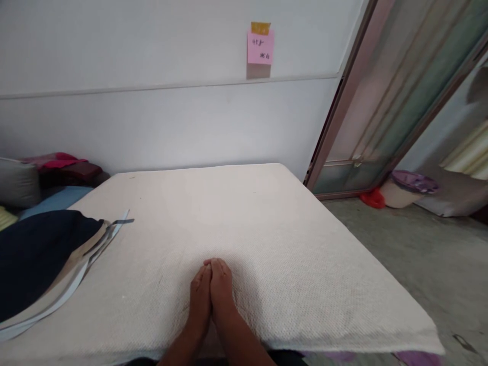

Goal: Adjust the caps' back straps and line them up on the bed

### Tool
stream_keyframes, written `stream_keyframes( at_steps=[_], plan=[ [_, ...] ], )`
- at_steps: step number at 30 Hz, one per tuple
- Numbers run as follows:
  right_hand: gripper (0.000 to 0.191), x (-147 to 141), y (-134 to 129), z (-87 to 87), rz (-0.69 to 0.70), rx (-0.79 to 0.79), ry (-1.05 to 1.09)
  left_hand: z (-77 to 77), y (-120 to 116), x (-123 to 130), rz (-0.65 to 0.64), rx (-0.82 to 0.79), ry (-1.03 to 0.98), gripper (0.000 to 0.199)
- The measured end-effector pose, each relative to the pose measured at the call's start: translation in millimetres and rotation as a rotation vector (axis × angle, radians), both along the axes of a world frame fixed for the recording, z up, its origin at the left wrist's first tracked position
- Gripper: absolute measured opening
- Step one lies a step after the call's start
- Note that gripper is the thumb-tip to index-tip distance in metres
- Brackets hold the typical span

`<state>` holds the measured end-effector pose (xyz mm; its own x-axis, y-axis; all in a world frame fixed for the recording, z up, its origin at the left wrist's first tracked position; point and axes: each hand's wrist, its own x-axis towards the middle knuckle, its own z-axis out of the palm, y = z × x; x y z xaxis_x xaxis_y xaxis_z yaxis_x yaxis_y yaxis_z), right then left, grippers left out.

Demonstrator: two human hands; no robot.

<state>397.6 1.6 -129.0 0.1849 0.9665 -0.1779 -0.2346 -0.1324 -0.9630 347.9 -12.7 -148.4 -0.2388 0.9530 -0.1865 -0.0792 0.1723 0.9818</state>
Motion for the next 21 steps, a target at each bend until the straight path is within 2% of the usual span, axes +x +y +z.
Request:
stream_keyframes(
  at_steps=[6,11,21],
  plan=[
    [0.018,5,0,5.3,0.013,0.019,-0.031,14.0,1,5,0.058,0.060,0.026,0.030],
    [0.022,-7,-1,3.6,0.017,0.007,-0.002,28.1,-1,-3,0.088,0.099,0.055,0.025],
    [0.023,-31,1,-10.4,0.053,0.030,-0.062,34.3,-3,-22,0.083,0.088,0.043,0.026]
  ],
)
